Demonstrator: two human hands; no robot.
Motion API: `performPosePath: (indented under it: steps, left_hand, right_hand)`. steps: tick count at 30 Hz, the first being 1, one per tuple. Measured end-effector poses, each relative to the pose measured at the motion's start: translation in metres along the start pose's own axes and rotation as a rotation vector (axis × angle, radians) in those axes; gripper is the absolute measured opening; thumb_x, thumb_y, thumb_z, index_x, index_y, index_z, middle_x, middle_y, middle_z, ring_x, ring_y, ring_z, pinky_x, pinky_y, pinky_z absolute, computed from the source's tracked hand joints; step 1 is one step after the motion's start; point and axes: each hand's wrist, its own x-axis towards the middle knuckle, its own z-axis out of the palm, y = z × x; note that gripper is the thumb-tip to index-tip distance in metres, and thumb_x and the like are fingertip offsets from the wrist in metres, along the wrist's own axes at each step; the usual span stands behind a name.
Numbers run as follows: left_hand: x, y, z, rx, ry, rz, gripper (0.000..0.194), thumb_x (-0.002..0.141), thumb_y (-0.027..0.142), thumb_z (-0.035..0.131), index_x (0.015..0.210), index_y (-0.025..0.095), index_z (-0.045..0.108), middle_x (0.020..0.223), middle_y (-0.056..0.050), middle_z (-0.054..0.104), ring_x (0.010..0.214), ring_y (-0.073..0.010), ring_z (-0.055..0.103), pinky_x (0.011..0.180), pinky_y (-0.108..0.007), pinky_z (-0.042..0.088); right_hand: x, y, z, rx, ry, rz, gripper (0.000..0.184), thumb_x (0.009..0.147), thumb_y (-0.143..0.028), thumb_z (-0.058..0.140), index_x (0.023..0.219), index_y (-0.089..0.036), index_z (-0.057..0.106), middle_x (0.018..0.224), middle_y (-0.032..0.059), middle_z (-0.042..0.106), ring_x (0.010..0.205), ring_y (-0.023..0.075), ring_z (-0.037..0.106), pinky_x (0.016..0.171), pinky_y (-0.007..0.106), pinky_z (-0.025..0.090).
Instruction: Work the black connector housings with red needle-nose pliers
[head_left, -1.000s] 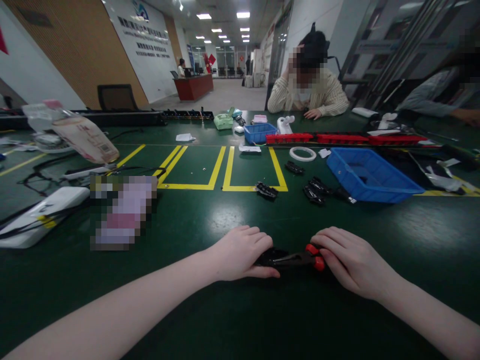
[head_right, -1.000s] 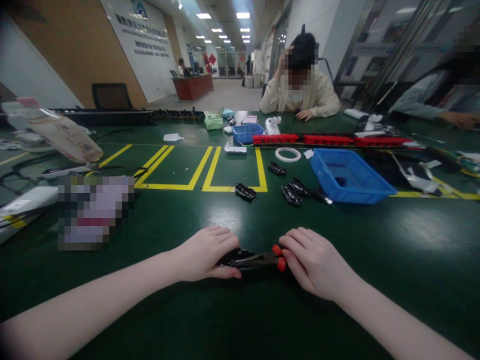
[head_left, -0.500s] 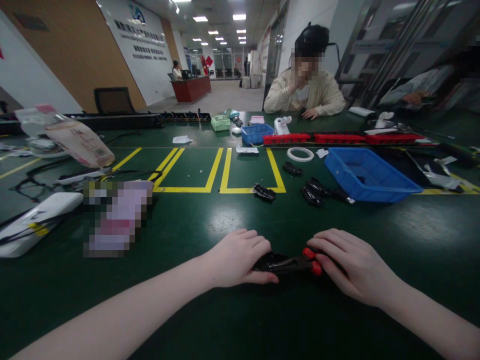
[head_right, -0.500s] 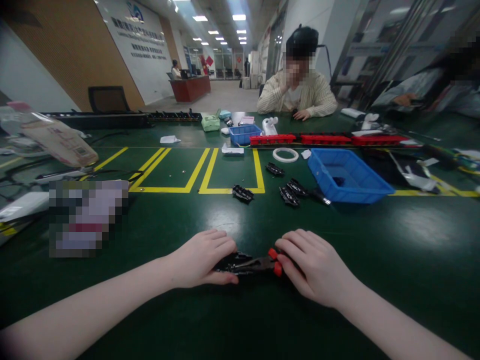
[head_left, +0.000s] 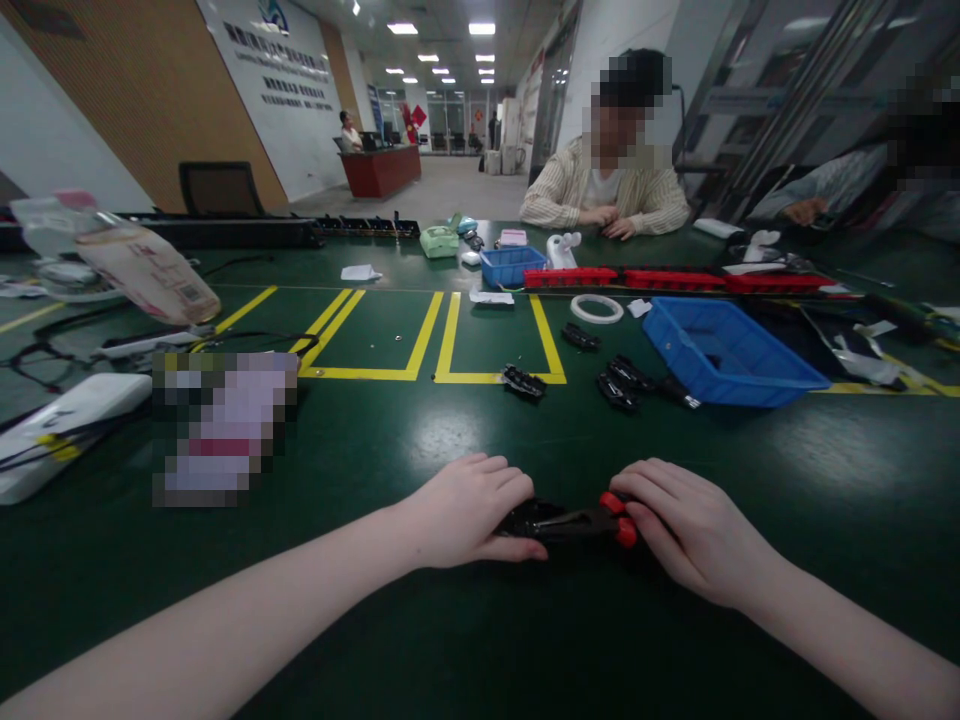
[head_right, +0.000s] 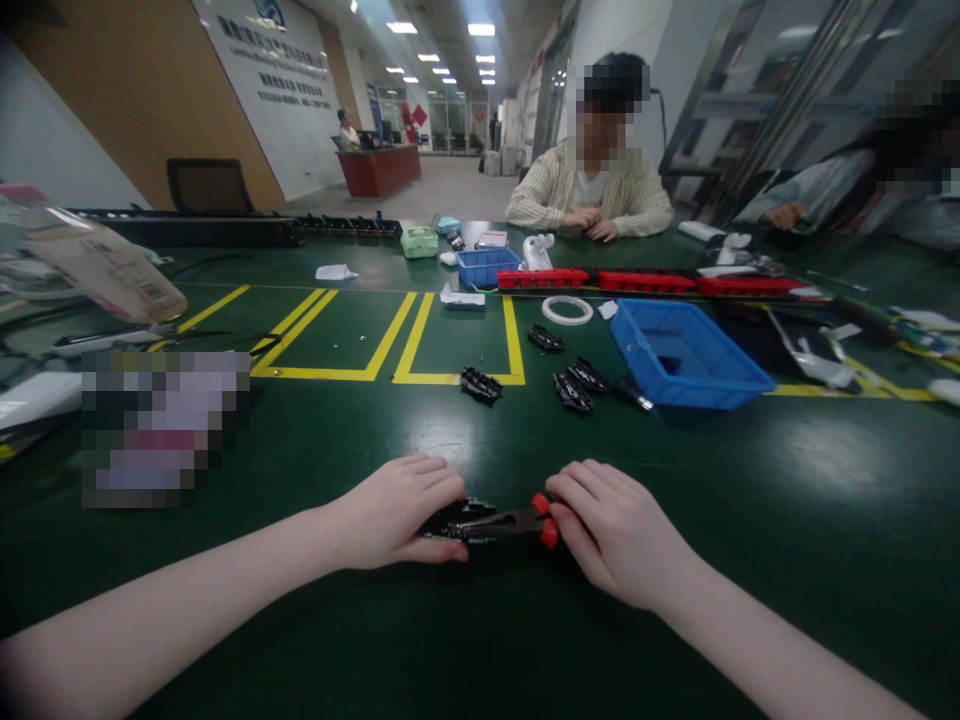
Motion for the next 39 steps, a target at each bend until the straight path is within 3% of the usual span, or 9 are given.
performPosePath:
  steps: [9,20,34,39]
  left_hand:
    - [0.0,0.0,-0.001,0.021,-0.019,0.056,0.038,0.084,0.053,0.063,0.09,0.016,0.059,0.082,0.0,0.062,0.072,-0.0166,0.055,0.061,-0.026,0.038]
    - [0.0,0.0,0.001,0.082,-0.06,0.184,0.041,0.081,0.056,0.065,0.091,0.017,0.057,0.086,0.0,0.063,0.074,-0.0164,0.056,0.062,-0.028,0.038]
    - [0.0,-0.003,0.003,0.023,-0.027,0.173,0.043,0.082,0.058,0.064,0.092,0.016,0.057,0.086,-0.001,0.062,0.073,-0.0166,0.056,0.062,-0.028,0.038]
    - [-0.001,-0.001,-0.001,-0.003,-0.061,0.161,0.03,0.09,0.046,0.057,0.094,0.016,0.056,0.085,-0.001,0.062,0.073,-0.0169,0.055,0.064,-0.028,0.039]
  right_hand:
    - [0.002,0.012,0.002,-0.052,0.07,-0.147,0.019,0.091,-0.019,0.04,0.101,-0.016,0.055,0.09,0.0094,0.064,0.081,0.0191,0.058,0.069,0.034,0.048]
    - [0.008,0.007,0.001,-0.078,0.06,-0.283,0.019,0.089,-0.019,0.041,0.102,-0.015,0.055,0.092,0.0106,0.064,0.083,0.02,0.058,0.071,0.034,0.05]
    - [0.006,0.013,0.002,-0.045,0.019,-0.244,0.02,0.091,-0.019,0.039,0.101,-0.015,0.055,0.09,0.0099,0.063,0.082,0.019,0.056,0.069,0.033,0.048]
    - [0.006,0.013,0.003,-0.047,0.023,-0.24,0.02,0.091,-0.019,0.039,0.101,-0.015,0.055,0.092,0.0103,0.063,0.083,0.0196,0.057,0.07,0.034,0.048]
